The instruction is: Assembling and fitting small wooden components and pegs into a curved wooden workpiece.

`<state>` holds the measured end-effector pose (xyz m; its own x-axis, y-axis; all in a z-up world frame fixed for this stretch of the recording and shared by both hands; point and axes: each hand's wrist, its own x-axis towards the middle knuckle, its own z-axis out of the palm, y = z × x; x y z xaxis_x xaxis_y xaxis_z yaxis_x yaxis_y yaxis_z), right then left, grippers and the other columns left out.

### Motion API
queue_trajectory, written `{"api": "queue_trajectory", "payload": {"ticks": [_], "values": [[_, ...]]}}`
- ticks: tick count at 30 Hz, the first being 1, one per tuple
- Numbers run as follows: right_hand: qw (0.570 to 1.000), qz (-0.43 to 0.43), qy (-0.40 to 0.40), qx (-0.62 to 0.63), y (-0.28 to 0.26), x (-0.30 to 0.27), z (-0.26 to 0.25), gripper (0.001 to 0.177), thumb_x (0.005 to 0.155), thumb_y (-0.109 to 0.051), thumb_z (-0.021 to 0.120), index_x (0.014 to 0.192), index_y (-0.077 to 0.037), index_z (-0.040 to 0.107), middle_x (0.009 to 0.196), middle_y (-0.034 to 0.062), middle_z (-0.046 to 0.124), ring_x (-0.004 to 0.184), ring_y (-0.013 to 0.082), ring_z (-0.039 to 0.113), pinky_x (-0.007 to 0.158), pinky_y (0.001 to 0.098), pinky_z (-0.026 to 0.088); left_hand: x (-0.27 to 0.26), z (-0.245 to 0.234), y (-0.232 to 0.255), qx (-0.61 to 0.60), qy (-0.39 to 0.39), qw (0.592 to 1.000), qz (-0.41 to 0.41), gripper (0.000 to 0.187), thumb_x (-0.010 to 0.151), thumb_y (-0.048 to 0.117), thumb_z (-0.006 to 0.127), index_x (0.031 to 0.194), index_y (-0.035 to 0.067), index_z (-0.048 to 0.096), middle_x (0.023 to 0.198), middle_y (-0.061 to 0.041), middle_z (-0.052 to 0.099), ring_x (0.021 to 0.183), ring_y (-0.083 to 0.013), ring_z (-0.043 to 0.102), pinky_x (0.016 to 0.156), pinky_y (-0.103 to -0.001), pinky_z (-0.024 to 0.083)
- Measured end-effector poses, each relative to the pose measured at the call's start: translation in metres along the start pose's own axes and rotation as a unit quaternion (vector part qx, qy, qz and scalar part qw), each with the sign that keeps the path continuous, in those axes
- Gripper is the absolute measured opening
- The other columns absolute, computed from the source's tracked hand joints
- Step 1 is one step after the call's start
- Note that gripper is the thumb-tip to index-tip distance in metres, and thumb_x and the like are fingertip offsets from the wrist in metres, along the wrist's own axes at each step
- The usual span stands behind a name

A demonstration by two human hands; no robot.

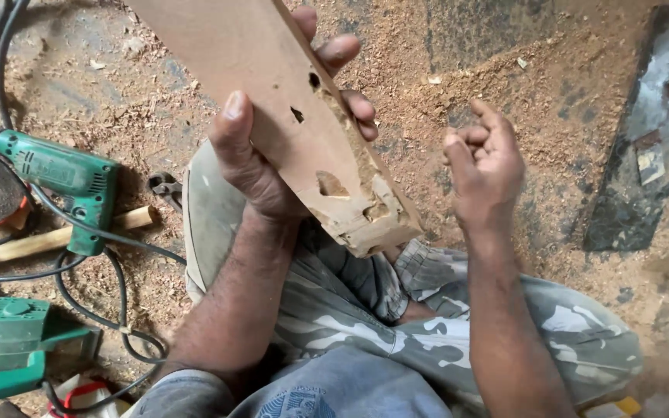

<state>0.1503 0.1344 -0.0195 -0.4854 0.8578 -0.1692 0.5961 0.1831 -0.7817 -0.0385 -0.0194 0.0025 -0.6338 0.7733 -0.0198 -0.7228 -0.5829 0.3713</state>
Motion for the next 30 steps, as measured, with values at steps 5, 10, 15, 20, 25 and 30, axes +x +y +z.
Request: {"api": "queue_trajectory", "payload": {"ticks": [5,10,15,20,25,30], "values": [[0.979,-0.129,-0.015,0.157,-0.019,-0.040,-0.028,0.010,0.109,0.000,0.065,0.118,0.004,0.067,0.104,0.0147,0.071,0.091,0.0179,0.074,0.080,0.0284,0.066,-0.001,0.004,0.001,0.009,-0.014,1.000,0.018,0.086,0.097,0.052,0.069,0.153,-0.002,0.032,0.131,-0.029,0.054,0.096,-0.0352,0.070,0.081,-0.049,0.063],[0.949,-0.092,0.001,0.301,-0.032,-0.078,-0.038,0.008,0.108,0.004,0.066,0.116,0.006,0.065,0.107,0.0156,0.069,0.095,0.0192,0.071,0.089,0.0323,0.064,-0.004,0.008,0.003,-0.004,-0.065,0.997,-0.029,0.094,0.090,0.049,0.072,0.155,-0.007,0.032,0.132,-0.039,0.057,0.093,-0.0376,0.071,0.080,-0.049,0.064],[0.940,-0.060,0.004,0.336,-0.046,-0.094,-0.044,0.012,0.104,0.005,0.067,0.116,0.006,0.065,0.108,0.0157,0.070,0.096,0.0191,0.072,0.089,0.0320,0.063,-0.004,0.009,0.003,-0.047,-0.109,0.991,-0.058,0.097,0.085,0.048,0.074,0.154,-0.005,0.032,0.129,-0.036,0.059,0.092,-0.0382,0.072,0.076,-0.046,0.064],[0.946,-0.110,0.008,0.304,-0.074,-0.116,-0.046,0.016,0.100,0.003,0.073,0.113,0.002,0.063,0.105,0.0150,0.073,0.092,0.0191,0.075,0.079,0.0294,0.063,-0.001,-0.010,0.000,-0.037,-0.104,0.992,-0.060,0.096,0.089,0.048,0.072,0.154,-0.010,0.032,0.128,-0.038,0.060,0.089,-0.0401,0.072,0.077,-0.049,0.065],[0.976,-0.163,-0.062,0.133,-0.114,-0.132,-0.055,0.012,0.100,-0.003,0.075,0.110,-0.003,0.067,0.102,0.0111,0.073,0.093,0.0150,0.074,0.082,0.0251,0.062,0.000,-0.019,-0.001,-0.116,-0.141,0.983,-0.027,0.097,0.091,0.056,0.067,0.160,0.000,0.029,0.137,-0.029,0.058,0.090,-0.0410,0.073,0.076,-0.052,0.065],[0.983,-0.178,-0.024,0.048,-0.120,-0.124,-0.039,0.016,0.096,-0.002,0.076,0.110,-0.003,0.068,0.102,0.0125,0.073,0.089,0.0146,0.074,0.074,0.0241,0.059,-0.001,-0.007,-0.001,-0.083,-0.080,0.993,-0.011,0.091,0.094,0.055,0.067,0.154,-0.002,0.030,0.135,-0.030,0.059,0.091,-0.0390,0.073,0.075,-0.051,0.065]]}}
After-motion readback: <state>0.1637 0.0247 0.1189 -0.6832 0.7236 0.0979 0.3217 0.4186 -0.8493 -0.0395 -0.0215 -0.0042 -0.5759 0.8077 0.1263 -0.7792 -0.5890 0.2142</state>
